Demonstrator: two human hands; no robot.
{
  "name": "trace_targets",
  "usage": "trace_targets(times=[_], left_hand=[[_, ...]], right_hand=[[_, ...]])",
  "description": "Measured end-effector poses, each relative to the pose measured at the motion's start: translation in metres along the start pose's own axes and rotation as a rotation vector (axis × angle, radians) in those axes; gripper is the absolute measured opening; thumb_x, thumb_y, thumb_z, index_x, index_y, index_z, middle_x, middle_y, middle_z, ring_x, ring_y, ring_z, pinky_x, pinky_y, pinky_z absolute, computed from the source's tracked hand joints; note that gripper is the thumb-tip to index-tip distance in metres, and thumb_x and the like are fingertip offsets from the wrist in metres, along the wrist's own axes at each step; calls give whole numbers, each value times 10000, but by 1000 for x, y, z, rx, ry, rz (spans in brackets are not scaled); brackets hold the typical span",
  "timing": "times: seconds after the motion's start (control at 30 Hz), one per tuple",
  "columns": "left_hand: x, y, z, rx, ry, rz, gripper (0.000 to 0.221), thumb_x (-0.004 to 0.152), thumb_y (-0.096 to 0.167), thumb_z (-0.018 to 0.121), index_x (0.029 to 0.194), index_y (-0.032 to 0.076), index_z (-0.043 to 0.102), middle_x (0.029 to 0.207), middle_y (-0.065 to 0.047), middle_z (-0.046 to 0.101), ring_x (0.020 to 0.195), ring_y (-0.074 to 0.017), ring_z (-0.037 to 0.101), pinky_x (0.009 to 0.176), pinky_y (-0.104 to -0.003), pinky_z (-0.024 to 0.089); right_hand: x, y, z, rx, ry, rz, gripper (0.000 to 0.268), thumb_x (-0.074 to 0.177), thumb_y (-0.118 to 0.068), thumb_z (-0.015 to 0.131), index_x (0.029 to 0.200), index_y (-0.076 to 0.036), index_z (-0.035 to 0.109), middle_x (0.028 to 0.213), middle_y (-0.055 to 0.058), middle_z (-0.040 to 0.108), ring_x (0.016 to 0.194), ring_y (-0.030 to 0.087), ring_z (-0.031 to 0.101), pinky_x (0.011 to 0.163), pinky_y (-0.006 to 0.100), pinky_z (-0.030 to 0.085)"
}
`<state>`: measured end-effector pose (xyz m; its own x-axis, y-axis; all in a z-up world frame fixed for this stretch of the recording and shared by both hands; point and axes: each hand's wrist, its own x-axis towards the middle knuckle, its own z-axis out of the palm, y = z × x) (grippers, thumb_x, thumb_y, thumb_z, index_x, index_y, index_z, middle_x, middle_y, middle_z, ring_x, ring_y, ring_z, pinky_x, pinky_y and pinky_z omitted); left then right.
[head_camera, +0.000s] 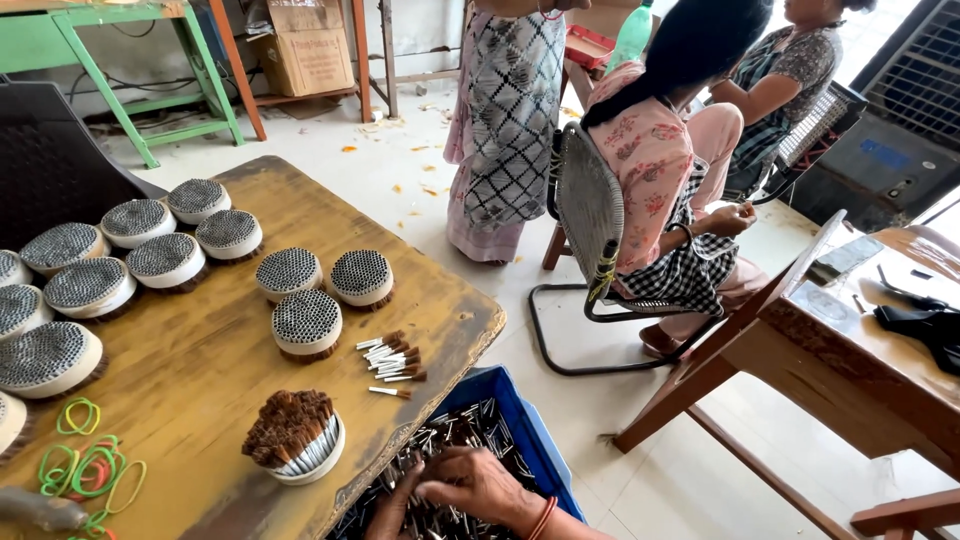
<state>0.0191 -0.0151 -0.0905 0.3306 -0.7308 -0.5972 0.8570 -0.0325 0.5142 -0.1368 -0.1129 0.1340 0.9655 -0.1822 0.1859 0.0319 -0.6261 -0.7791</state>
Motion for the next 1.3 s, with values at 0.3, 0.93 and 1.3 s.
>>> trace_targets(times=[0.3, 0.93, 1.3], left_hand=[[24, -32, -12, 947, -217, 602, 684, 602, 160, 887, 1231, 43, 645, 1067, -34, 748, 1033, -135, 694, 914, -297, 523], [0, -9, 9, 1047, 120, 590, 711, 664, 148, 901, 1298, 65, 589, 1079, -85, 757, 1021, -206, 734, 901, -361, 571], [49, -39, -7, 683, -106, 277, 569, 633, -3, 852, 1185, 11, 713, 1060, -96, 768, 985, -173, 712, 877, -338, 577]], right_hand=[[4, 34, 13, 139, 47, 49, 242, 853, -101, 783, 1091, -62, 764, 1050, 110, 743, 1016, 269, 703, 899, 373, 570], [13, -22, -9, 144, 163, 280, 452, 791, -225, 810, 1192, -67, 673, 1128, 85, 662, 1071, 269, 646, 852, 376, 555], [5, 26, 18, 53, 212, 10, 116, 895, -39, 730, 993, -61, 789, 1020, 79, 773, 980, 255, 723, 870, 359, 591]])
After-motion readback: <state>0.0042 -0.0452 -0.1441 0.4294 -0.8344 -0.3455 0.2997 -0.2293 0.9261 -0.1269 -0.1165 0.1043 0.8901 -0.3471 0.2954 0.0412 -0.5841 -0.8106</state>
